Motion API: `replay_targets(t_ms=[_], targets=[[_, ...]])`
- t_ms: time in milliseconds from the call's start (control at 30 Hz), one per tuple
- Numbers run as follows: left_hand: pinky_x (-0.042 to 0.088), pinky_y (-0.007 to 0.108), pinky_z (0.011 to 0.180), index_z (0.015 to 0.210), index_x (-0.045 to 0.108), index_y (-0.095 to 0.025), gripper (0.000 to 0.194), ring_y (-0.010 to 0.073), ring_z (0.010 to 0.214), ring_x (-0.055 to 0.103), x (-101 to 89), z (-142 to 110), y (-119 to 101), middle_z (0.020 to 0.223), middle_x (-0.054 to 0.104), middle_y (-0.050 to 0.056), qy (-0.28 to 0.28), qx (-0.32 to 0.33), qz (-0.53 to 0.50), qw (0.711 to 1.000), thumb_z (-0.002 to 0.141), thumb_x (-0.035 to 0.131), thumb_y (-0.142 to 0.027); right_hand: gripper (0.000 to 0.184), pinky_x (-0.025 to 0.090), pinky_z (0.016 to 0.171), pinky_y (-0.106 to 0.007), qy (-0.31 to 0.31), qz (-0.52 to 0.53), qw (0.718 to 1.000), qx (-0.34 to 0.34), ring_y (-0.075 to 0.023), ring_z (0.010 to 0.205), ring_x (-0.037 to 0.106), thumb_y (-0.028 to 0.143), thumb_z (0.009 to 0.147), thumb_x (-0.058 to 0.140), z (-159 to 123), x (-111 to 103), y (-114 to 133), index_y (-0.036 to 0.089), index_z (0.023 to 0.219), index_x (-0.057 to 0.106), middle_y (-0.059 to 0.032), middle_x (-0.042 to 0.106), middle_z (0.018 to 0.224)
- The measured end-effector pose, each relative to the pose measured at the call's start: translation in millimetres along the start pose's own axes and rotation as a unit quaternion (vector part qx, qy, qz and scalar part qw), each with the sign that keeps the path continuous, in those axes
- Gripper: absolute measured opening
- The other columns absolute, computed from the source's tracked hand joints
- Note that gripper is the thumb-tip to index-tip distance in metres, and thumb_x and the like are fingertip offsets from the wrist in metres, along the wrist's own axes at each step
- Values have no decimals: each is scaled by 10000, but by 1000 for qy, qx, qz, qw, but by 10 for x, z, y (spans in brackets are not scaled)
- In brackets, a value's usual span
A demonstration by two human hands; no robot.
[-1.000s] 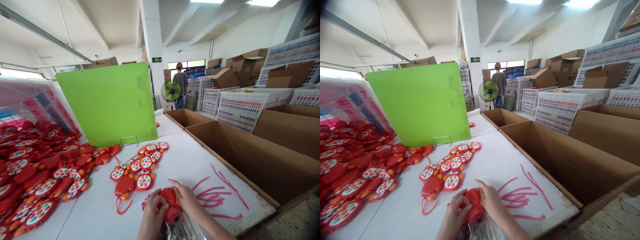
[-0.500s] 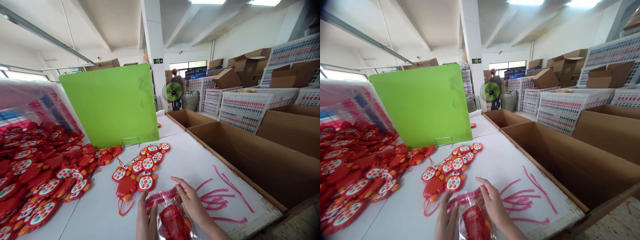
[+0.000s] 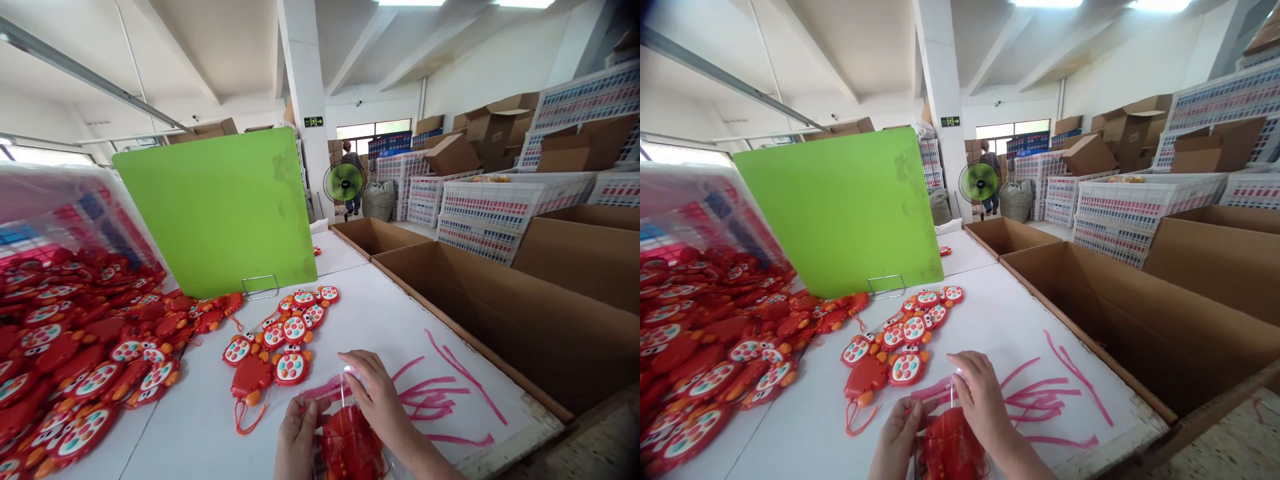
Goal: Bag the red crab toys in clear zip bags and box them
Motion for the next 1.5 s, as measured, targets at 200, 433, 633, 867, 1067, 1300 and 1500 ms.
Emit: replay_targets(t_ms=[200, 433, 633, 867, 1067, 1300, 1500], targets=[[533, 317, 669, 958, 664, -155, 482, 229, 811, 655, 62, 21, -130, 905, 713, 84, 42, 61, 92, 993, 750, 651, -590, 415, 526, 793, -347, 149, -103, 971, -155, -208, 894, 598, -6, 898, 509, 64, 317, 464, 222, 1241, 557, -45, 670, 990], [508, 317, 649, 886, 669, -159, 366, 222, 706, 612, 73, 3, -231, 743, 676, 56, 23, 104, 165, 980, 763, 585, -493, 504, 527, 733, -309, 240, -217, 920, -220, -207, 859, 612, 9, 878, 577, 74, 466, 594, 175, 1340, 462, -47, 662, 973], [498, 327, 679, 785, 653, -167, 359, 241, 732, 609, 163, -67, -384, 737, 670, 73, 18, 133, 196, 971, 751, 557, -511, 491, 517, 650, -280, 238, -241, 913, -230, -197, 781, 621, 11, 875, 543, 130, 448, 580, 187, 1328, 479, -35, 659, 880], [484, 284, 571, 1118, 623, -165, 538, 167, 596, 574, 123, 17, -176, 777, 671, 39, 40, 62, 110, 991, 750, 592, -556, 533, 541, 792, -284, 207, -134, 958, -148, -181, 890, 629, -18, 869, 476, 173, 381, 481, 235, 1337, 489, -41, 654, 995], [466, 253, 512, 1116, 588, -145, 555, 151, 573, 585, 147, -22, -172, 758, 675, 48, 32, 28, 81, 996, 732, 606, -546, 505, 536, 866, -342, 128, -36, 989, -70, -184, 907, 633, 34, 850, 496, 282, 127, 306, 257, 1301, 540, -36, 670, 981], [510, 263, 582, 1047, 609, -151, 526, 204, 800, 659, 163, -72, -239, 946, 704, 105, 22, 26, 56, 998, 716, 638, -559, 436, 541, 844, -310, 167, 12, 986, -14, -161, 845, 649, 96, 861, 512, 297, 88, 327, 248, 1264, 583, -11, 688, 912], [487, 267, 617, 943, 658, -136, 437, 177, 699, 611, 196, -75, -302, 787, 675, 53, 43, 78, 97, 991, 760, 592, -527, 524, 538, 806, -324, 220, -110, 959, -144, -198, 911, 628, 12, 856, 495, 208, 282, 517, 235, 1330, 507, -53, 674, 995]])
Point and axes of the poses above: each hand's wrist, its own z-axis towards the middle knuckle, its own x-axis out of the palm, y = z × x, the point moved 6 cm from there along z, towards the middle knuckle
